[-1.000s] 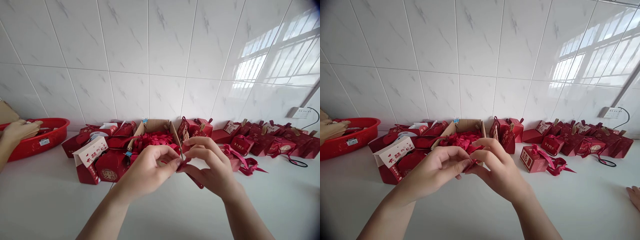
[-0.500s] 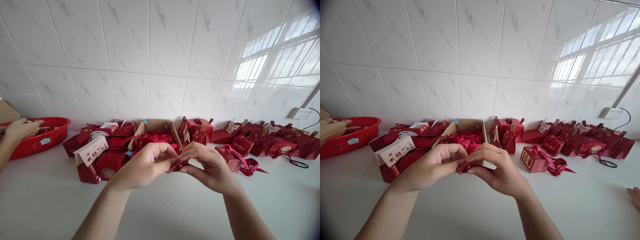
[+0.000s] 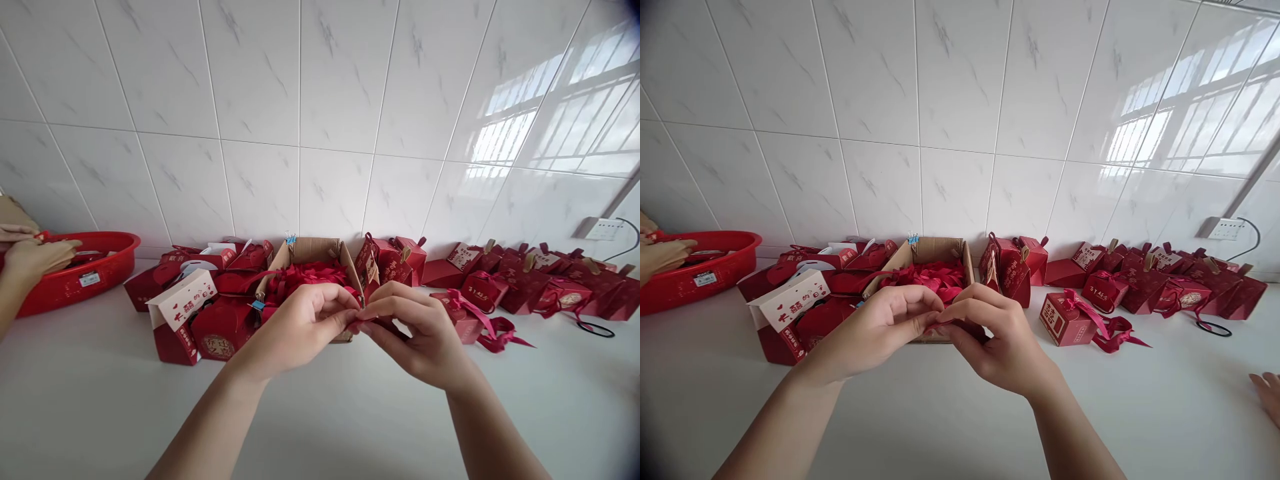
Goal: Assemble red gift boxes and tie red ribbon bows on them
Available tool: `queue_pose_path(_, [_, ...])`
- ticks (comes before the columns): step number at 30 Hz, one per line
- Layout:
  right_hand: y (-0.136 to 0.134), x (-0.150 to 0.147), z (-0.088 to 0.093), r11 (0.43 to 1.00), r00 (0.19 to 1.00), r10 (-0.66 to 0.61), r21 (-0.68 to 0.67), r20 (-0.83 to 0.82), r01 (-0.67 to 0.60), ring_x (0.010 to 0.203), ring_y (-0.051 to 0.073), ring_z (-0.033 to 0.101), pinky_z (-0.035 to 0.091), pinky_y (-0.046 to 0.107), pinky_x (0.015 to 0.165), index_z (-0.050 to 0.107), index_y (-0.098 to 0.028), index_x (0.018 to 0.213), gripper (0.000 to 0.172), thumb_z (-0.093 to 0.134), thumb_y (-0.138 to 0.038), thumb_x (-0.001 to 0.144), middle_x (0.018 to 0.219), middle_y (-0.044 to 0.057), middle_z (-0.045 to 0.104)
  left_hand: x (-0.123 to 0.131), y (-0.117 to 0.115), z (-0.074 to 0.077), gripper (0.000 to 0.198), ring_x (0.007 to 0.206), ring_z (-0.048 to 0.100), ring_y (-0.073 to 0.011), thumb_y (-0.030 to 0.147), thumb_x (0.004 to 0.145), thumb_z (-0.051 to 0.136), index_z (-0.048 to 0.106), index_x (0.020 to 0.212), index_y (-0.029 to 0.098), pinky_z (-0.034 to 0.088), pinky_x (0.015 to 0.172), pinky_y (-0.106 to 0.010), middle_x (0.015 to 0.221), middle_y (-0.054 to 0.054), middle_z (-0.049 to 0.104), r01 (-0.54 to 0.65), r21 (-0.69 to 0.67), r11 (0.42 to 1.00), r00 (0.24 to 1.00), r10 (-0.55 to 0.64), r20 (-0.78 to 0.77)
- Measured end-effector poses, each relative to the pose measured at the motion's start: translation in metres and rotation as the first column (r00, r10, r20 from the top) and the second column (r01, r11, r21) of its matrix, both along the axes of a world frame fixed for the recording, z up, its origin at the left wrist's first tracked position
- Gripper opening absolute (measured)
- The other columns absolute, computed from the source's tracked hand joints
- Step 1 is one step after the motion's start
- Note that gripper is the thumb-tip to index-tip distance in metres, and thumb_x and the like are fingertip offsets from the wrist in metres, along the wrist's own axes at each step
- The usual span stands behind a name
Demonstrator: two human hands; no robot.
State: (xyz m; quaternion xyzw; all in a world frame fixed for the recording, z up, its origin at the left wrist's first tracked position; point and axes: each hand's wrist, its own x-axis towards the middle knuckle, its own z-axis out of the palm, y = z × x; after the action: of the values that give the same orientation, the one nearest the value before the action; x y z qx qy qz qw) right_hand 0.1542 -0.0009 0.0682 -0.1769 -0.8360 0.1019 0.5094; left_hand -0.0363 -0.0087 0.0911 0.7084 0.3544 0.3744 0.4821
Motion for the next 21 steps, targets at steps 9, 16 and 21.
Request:
queue_pose_path(9, [0.002,-0.004,-0.004,0.991,0.99,-0.114,0.055,-0.088,0.119,0.059,0.009,0.054,0.042,0.022,0.044,0.063,-0.02,0.09,0.021,0.06,-0.002,0.08,0.082,0.003,0.061,0.011,0.005,-0.01,0.019,0.086,0.062,-0.0151,0.037,0.091,0.053,0.059,0.092,0.019,0.052,0.073,-0.024,0.091,-0.002,0.064,-0.11,0.233,0.966,0.994,0.106,0.028])
queue_pose_path(16, [-0.004,-0.007,-0.002,0.988,0.978,-0.155,0.002,-0.139,0.156,0.054,0.009,0.051,0.04,0.022,0.043,0.066,-0.021,0.091,0.02,0.06,-0.004,0.081,0.083,0.003,0.063,0.014,-0.002,-0.013,0.016,0.082,0.063,-0.0161,0.034,0.094,0.048,0.055,0.094,0.019,0.052,0.07,-0.026,0.089,-0.004,0.065,-0.185,0.327,0.927,0.982,0.189,0.018])
queue_pose_path(21, [-0.011,-0.009,0.001,0.986,0.972,-0.165,0.001,-0.169,0.168,0.054,0.009,0.051,0.04,0.023,0.043,0.066,-0.021,0.091,0.022,0.06,-0.003,0.08,0.082,0.003,0.062,0.016,-0.012,-0.008,0.014,0.075,0.059,-0.0124,0.027,0.095,0.046,0.055,0.088,0.019,0.048,0.068,-0.022,0.078,0.0,0.062,-0.214,0.464,0.86,0.969,0.246,-0.008])
